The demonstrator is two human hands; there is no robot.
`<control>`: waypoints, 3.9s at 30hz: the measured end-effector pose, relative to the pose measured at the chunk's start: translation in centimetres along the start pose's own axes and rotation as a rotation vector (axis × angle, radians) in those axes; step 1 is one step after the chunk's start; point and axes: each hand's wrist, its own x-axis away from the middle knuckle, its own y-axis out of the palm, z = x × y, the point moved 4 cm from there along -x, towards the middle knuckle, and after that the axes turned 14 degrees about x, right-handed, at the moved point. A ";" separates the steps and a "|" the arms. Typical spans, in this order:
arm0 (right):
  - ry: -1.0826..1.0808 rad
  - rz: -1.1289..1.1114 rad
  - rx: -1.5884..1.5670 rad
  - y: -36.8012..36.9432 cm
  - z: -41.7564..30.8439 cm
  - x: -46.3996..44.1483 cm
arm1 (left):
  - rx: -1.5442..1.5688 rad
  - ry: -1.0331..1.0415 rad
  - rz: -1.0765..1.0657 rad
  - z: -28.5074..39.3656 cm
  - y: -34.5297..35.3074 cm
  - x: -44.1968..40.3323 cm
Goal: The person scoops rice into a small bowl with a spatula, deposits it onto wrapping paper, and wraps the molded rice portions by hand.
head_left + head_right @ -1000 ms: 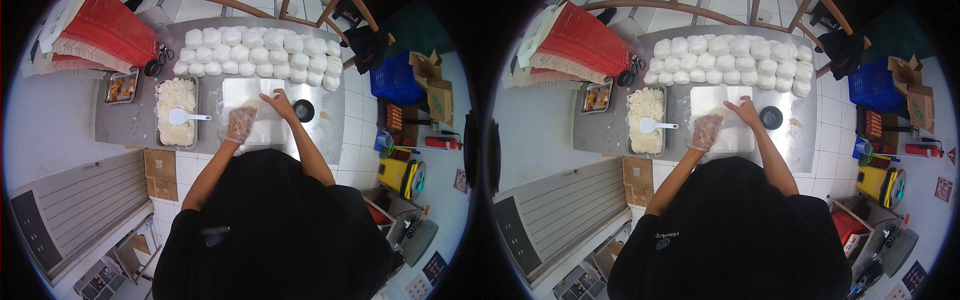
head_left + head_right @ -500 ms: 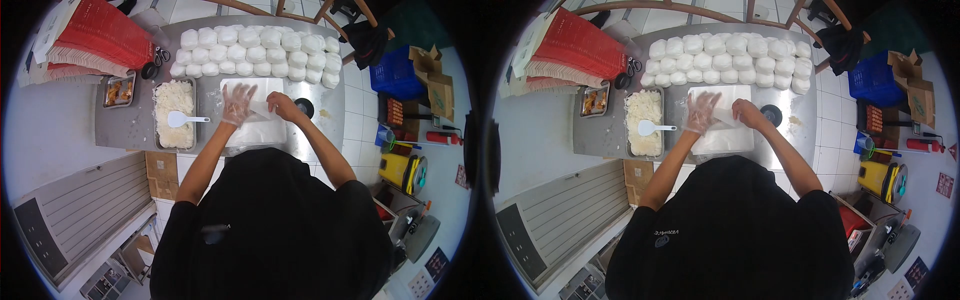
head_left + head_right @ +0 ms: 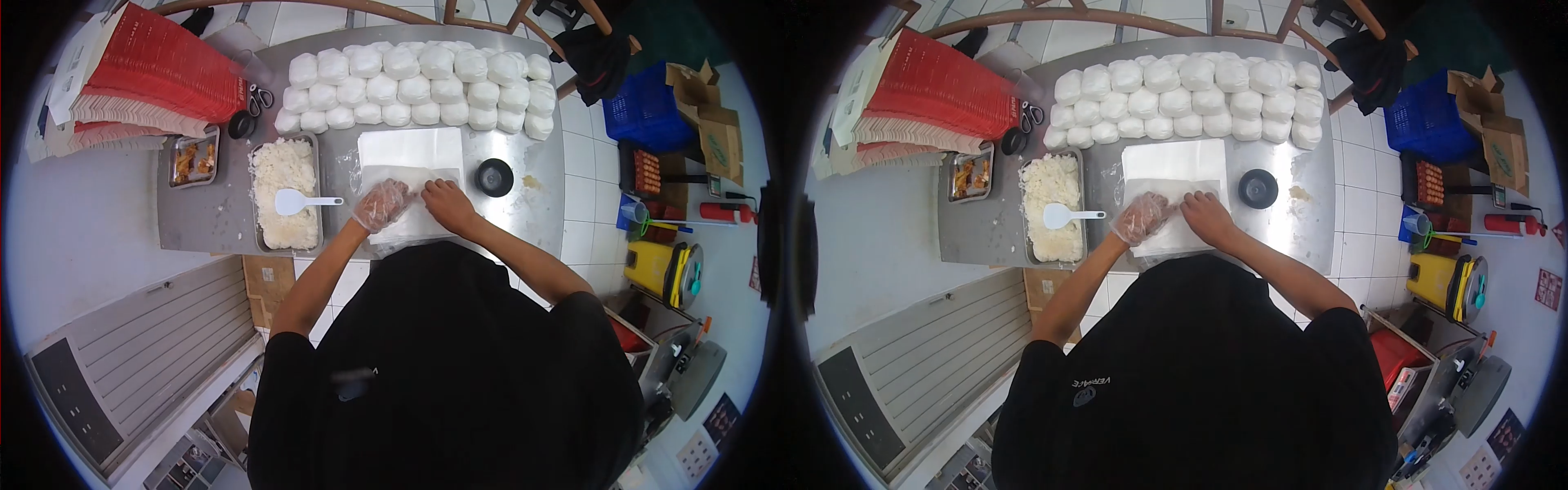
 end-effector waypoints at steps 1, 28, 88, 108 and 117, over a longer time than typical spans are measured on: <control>-0.004 -0.006 -0.004 0.5 -0.3 0.4 | 0.027 -0.042 -0.086 0.2 0.3 0.3; 0.338 -0.704 -0.500 9.5 7.4 -4.7 | -0.007 -0.831 -0.366 -8.3 1.7 -3.2; 0.843 0.033 -1.980 -2.3 1.1 -0.6 | 1.595 -0.632 0.667 4.3 -4.1 -4.6; 1.354 0.128 -0.741 5.7 49.5 0.8 | 0.539 -1.136 0.966 -2.0 0.2 7.0; 1.319 0.438 -0.252 0.2 42.8 7.1 | 1.049 -1.016 0.937 -3.8 5.4 6.5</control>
